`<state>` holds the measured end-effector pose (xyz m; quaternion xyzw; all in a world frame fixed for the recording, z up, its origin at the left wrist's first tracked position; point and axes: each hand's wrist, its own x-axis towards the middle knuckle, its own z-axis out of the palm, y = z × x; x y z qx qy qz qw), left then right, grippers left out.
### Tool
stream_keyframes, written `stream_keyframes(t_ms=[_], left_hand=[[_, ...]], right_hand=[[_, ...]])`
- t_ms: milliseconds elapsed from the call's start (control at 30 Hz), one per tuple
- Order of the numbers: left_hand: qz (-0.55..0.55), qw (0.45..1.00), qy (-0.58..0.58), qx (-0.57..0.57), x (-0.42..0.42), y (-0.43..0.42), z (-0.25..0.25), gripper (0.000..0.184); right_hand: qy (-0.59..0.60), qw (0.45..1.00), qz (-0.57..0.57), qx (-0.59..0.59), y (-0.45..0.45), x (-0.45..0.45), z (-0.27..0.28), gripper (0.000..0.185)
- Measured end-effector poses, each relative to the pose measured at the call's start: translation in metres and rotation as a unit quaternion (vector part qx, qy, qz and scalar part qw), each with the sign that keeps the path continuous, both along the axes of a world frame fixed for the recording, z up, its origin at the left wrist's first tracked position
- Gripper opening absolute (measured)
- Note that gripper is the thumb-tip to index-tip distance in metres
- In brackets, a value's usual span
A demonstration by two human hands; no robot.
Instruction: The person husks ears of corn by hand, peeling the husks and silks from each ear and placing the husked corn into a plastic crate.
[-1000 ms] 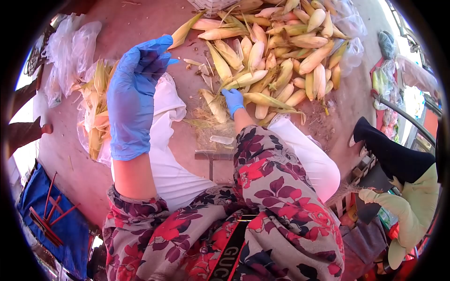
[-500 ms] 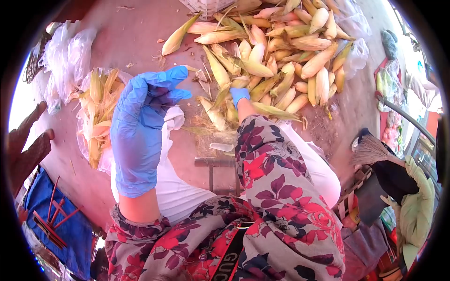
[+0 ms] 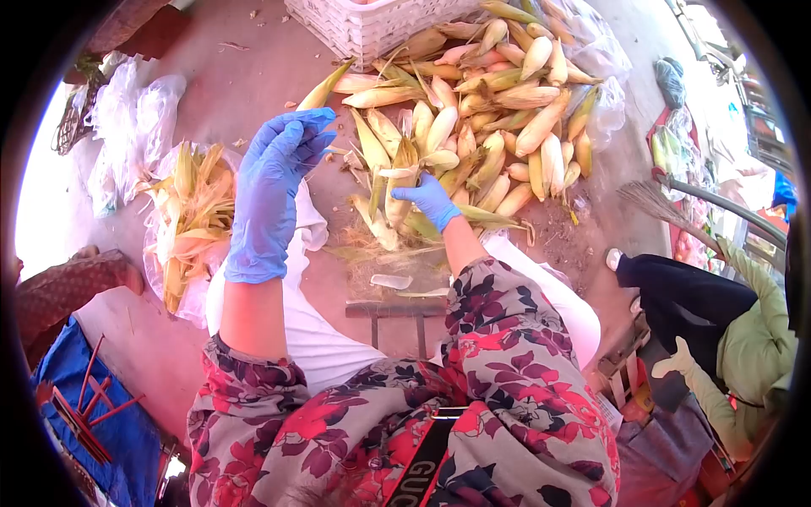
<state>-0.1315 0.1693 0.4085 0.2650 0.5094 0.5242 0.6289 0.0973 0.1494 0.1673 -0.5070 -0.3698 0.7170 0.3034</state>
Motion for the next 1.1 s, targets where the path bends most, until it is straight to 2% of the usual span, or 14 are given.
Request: stream_keyframes(t_ms=[67,167,233,300,400,500,533,567,600,667,767,833,933,1100], left_hand=[[-0.047,0.994,0.100,0.014,0.008,0.003,-0.009,0.028],[-0.154,0.959,0.213,0.107,0.036,-0.013,-0.029,0.060],[-0.249,0.957,0.069,0.133,0.057,-0.035,-0.039,0.073],[-0.324,0.945,-0.037,0.021,0.077,-0.062,-0.032,0.067],[-0.222,0.965,-0.022,0.135,0.108,-0.096,-0.025,0.056],[-0.245,0.966,0.014,0.078,0.109,-0.126,-0.021,0.055],[-0.245,0.945,0.158,0.149,0.107,-0.133,-0.021,0.056],[-0.192,0.956,0.144,0.170,0.110,-0.138,-0.024,0.054],[-0.165,0.962,0.000,0.218,0.114,-0.141,-0.015,0.052],[-0.117,0.951,0.009,0.286,0.114,-0.146,0.010,0.043],[-0.080,0.967,0.044,0.237,0.113,-0.149,0.019,0.017],[-0.077,0.966,0.069,0.239,0.112,-0.155,0.013,0.013],[-0.071,0.944,0.163,0.277,0.116,-0.165,0.007,0.012],[-0.130,0.942,0.173,0.255,0.111,-0.169,0.009,0.016]], right_hand=[[0.031,0.999,-0.001,0.039,0.004,0.002,0.065,0.058],[0.101,0.988,-0.053,0.108,-0.005,0.005,0.154,0.053],[0.149,0.972,-0.099,0.152,-0.016,0.006,0.202,0.049],[0.126,0.955,-0.153,0.221,-0.032,0.009,0.247,0.036],[0.064,0.930,-0.236,0.275,-0.047,0.025,0.266,0.024],[0.043,0.943,-0.217,0.249,-0.072,0.027,0.289,0.020],[0.045,0.947,-0.208,0.240,-0.083,0.034,0.296,0.019],[0.024,0.940,-0.239,0.242,-0.092,0.032,0.293,0.018],[-0.055,0.930,-0.233,0.280,-0.099,0.036,0.285,0.020],[-0.123,0.901,-0.206,0.360,-0.121,0.031,0.273,0.023],[-0.216,0.884,-0.123,0.396,-0.150,0.028,0.290,0.020],[-0.187,0.880,-0.140,0.413,-0.159,0.029,0.285,0.020],[-0.171,0.875,-0.141,0.430,-0.167,0.031,0.287,0.022],[-0.256,0.842,-0.155,0.449,-0.180,0.028,0.300,0.022]])
